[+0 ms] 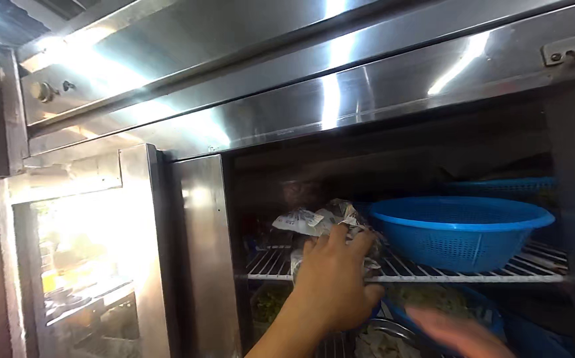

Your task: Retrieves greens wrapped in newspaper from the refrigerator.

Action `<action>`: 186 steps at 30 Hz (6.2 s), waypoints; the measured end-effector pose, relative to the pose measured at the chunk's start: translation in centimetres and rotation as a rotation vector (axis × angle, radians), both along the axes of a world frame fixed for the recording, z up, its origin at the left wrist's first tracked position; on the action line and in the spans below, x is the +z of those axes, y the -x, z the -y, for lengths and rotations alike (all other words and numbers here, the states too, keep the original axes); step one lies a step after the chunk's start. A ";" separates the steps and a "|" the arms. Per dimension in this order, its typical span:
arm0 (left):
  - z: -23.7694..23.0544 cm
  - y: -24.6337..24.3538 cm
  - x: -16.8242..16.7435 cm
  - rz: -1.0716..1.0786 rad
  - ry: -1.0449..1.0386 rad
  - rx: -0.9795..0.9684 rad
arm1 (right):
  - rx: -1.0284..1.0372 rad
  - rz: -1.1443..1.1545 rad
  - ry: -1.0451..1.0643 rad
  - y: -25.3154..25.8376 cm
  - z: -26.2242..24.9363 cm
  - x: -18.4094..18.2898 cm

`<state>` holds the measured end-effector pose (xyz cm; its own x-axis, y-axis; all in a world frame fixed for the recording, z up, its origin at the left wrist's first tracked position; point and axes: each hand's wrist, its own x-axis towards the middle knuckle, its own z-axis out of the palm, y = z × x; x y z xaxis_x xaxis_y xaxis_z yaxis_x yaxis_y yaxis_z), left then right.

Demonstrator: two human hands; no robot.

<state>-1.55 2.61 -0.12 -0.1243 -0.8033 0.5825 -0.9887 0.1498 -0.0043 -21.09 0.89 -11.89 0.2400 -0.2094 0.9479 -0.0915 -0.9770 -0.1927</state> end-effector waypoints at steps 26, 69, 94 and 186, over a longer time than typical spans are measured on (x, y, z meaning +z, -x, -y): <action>-3.3 -9.7 2.3 -0.918 0.356 -0.132 | 0.189 0.608 -0.742 -10.0 6.5 11.3; -4.0 -3.6 -1.7 0.137 0.034 0.047 | -0.718 -0.874 0.694 -5.9 1.6 13.1; -3.5 -6.7 -2.7 -0.116 0.183 -0.260 | -0.756 -0.988 0.431 -4.0 2.6 18.5; 0.9 -12.7 6.9 -0.213 -0.116 -0.067 | -0.321 -1.144 0.327 4.2 -1.3 16.1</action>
